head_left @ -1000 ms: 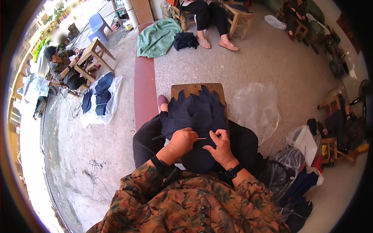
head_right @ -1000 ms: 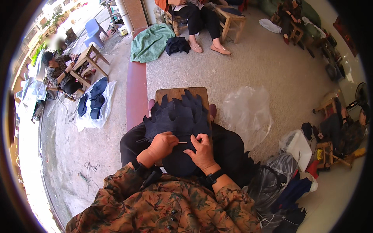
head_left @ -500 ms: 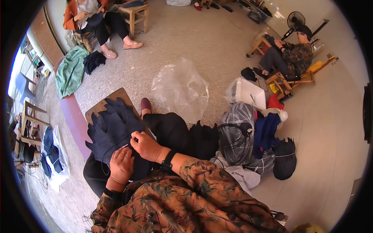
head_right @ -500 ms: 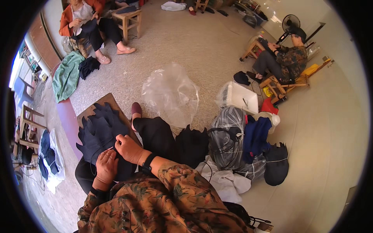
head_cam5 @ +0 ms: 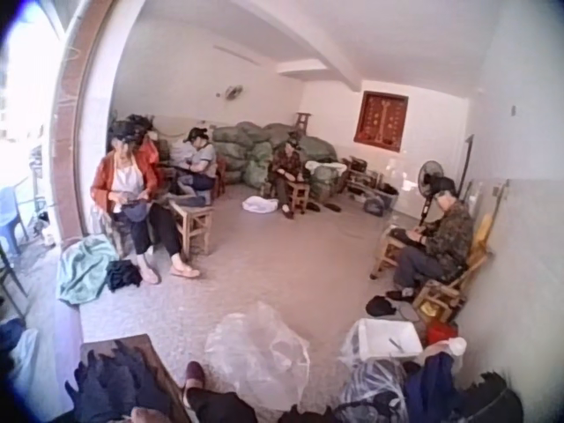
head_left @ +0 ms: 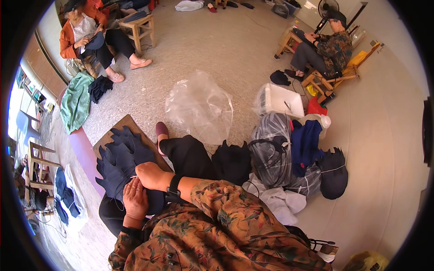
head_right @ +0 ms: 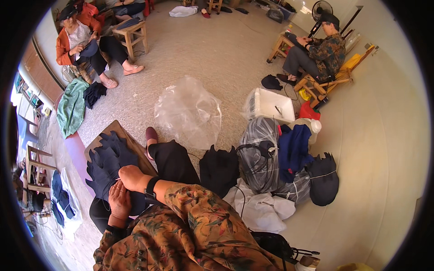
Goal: Hand-stitching a dark material piece for shoe manufacturing.
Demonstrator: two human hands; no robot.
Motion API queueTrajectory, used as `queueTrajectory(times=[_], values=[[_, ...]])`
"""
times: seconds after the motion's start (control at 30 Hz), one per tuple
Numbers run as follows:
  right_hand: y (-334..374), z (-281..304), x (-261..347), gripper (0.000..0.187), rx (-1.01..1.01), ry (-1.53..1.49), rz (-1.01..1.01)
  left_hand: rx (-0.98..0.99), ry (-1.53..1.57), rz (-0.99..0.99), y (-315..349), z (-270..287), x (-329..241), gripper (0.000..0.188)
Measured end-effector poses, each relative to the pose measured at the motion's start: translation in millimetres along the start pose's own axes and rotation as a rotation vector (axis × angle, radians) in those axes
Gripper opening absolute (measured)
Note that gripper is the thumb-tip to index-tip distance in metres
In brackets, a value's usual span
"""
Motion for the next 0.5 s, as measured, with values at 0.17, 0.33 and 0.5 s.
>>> queueTrajectory(times=[0.17,0.33,0.5], values=[[4,-3,-25,0.009,-0.047,-0.063,-0.006,-0.026,-0.002,-0.052,-6,7,-1,0.03],[39,33,-36,0.016,-0.034,-0.052,0.023,-0.021,0.022,-0.095,-14,1,-7,0.028],[59,67,-62,0.017,-0.048,-0.182,-0.05,-0.011,-0.059,-0.037,-1,2,-7,0.029]])
Point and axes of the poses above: each hand's wrist, its own y-axis away from the middle knuckle, its own z-axis out of the back of the hand, x = y × z, the point moved 2 cm from there along -y, towards the middle knuckle, and after that the axes turned 13 degrees about x, right-handed, at the moved point
